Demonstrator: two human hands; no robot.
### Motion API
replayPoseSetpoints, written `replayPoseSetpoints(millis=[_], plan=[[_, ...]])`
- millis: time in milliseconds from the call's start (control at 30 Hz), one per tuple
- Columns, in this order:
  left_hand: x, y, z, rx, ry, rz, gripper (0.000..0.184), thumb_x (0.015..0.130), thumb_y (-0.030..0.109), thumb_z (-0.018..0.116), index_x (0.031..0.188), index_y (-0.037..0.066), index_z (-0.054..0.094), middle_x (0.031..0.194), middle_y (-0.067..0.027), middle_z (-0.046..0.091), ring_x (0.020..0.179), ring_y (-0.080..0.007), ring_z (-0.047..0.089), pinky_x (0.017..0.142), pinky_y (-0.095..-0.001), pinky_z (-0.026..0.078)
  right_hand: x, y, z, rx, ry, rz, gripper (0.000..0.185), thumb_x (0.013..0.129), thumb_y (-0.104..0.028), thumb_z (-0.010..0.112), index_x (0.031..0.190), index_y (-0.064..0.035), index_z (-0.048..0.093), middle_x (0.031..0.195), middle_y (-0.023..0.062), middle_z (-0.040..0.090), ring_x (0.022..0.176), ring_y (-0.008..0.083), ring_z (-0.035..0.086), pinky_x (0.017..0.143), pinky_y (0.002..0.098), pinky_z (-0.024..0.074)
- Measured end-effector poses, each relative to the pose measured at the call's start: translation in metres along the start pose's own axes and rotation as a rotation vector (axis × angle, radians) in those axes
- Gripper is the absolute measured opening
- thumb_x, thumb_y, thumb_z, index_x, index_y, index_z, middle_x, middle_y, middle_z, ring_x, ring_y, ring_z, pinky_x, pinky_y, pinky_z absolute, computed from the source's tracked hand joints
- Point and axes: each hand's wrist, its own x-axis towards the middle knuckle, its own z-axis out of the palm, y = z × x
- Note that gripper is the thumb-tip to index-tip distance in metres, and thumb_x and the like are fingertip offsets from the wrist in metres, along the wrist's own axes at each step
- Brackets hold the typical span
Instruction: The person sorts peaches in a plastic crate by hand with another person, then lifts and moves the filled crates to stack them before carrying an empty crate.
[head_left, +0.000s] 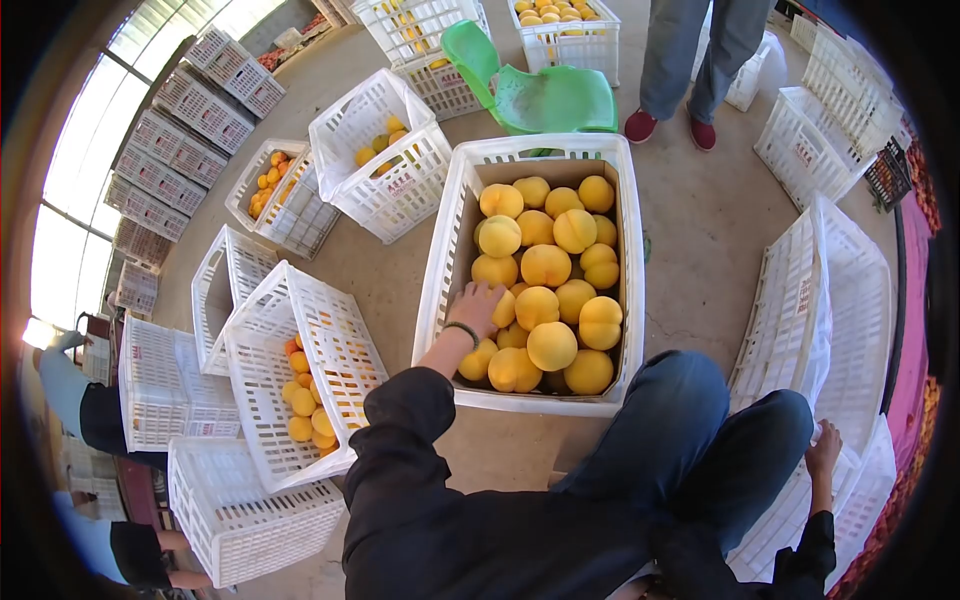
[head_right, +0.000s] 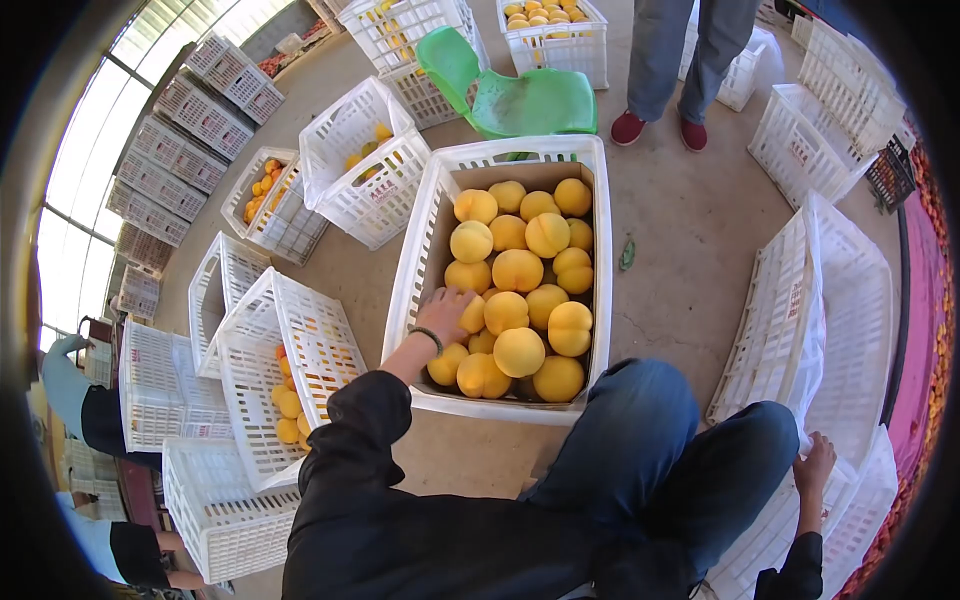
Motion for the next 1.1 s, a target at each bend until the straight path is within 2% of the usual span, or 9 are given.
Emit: replayPoseSetpoints(millis=[133,200,400,633,700,833,933,1000,1100], plan=[[0.005,0.027,0.003,-0.078,0.359,0.188,0.059,0.067,0.023,0.068,0.117,0.01,0.041,0.109,-0.0121,0.046,0.098,-0.03,0.05,0.08,-0.0373,0.044,-0.001,-0.006,-0.011,-0.014,-0.071,0.012,0.026,0.073,-0.023,0.061,0.088,-0.0038,0.053,0.085,0.0144,0.054,0.086,0.0331,0.049,0.077,0.0421,0.0367],[0.008,0.048,-0.007,-0.436,0.184,-0.066,0.057,0.072,0.037,0.062,0.116,0.009,0.041,0.103,-0.0128,0.052,0.09,-0.0312,0.056,0.075,-0.0388,0.046,-0.001,-0.008,-0.01,-0.007,-0.082,0.034,0.025,0.074,-0.022,0.06,0.088,-0.0037,0.054,0.086,0.0145,0.054,0.087,0.0329,0.049,0.078,0.0421,0.0365],[-0.016,0.101,-0.035,-0.229,-0.169,-0.075,0.077,0.067,0.061,0.057,0.119,0.007,0.04,0.107,-0.0183,0.051,0.086,-0.0331,0.058,0.071,-0.0392,0.047,-0.002,-0.007,-0.007,-0.008,-0.035,0.033,0.023,0.075,-0.022,0.058,0.089,-0.004,0.054,0.085,0.0147,0.054,0.086,0.0327,0.049,0.079,0.042,0.0355],[-0.022,0.095,-0.019,-0.252,-0.095,0.067,0.08,0.061,0.052,0.067,0.122,0.009,0.039,0.111,-0.0183,0.044,0.085,-0.0333,0.057,0.072,-0.0393,0.047,-0.004,-0.004,-0.001,0.02,0.068,0.0,0.023,0.072,-0.021,0.059,0.085,-0.0041,0.054,0.082,0.0139,0.053,0.083,0.0324,0.049,0.076,0.0405,0.0357],[-0.024,0.088,-0.019,-0.341,-0.109,0.224,0.076,0.06,0.045,0.07,0.121,0.012,0.041,0.109,-0.0149,0.043,0.085,-0.0337,0.056,0.073,-0.0402,0.047,-0.005,-0.005,-0.001,0.036,0.118,-0.034,0.023,0.071,-0.021,0.059,0.086,-0.0043,0.053,0.082,0.0136,0.053,0.083,0.0321,0.049,0.076,0.0404,0.0354],[-0.025,0.088,-0.012,-0.358,-0.089,0.193,0.073,0.061,0.047,0.07,0.119,0.014,0.042,0.112,-0.0129,0.042,0.09,-0.0335,0.054,0.076,-0.0402,0.046,-0.004,-0.004,0.002,0.044,0.116,-0.018,0.023,0.07,-0.02,0.059,0.086,-0.0044,0.052,0.082,0.0132,0.052,0.084,0.0317,0.048,0.076,0.04,0.035],[-0.02,0.089,-0.006,-0.225,0.114,0.299,0.068,0.068,0.051,0.063,0.121,0.014,0.04,0.115,-0.0126,0.04,0.096,-0.0334,0.052,0.079,-0.0399,0.044,-0.004,-0.007,-0.001,0.059,0.12,0.013,0.026,0.068,-0.019,0.061,0.086,-0.0042,0.052,0.082,0.0133,0.05,0.085,0.0322,0.047,0.077,0.04,0.0346],[-0.017,0.089,-0.013,-0.312,-0.084,0.199,0.065,0.075,0.052,0.053,0.125,0.015,0.035,0.121,-0.0142,0.036,0.101,-0.0329,0.049,0.081,-0.0399,0.043,-0.006,-0.002,0.006,0.04,0.157,-0.004,0.029,0.065,-0.02,0.064,0.085,-0.0041,0.052,0.081,0.0137,0.05,0.085,0.0329,0.046,0.077,0.0409,0.0343],[-0.018,0.093,-0.015,-0.309,-0.052,0.17,0.063,0.079,0.052,0.047,0.129,0.016,0.03,0.128,-0.0157,0.031,0.102,-0.0347,0.047,0.083,-0.0414,0.041,-0.006,0.0,0.005,0.068,0.136,-0.009,0.033,0.062,-0.021,0.066,0.087,-0.0045,0.051,0.082,0.0142,0.05,0.085,0.0332,0.047,0.079,0.0411,0.0339]])
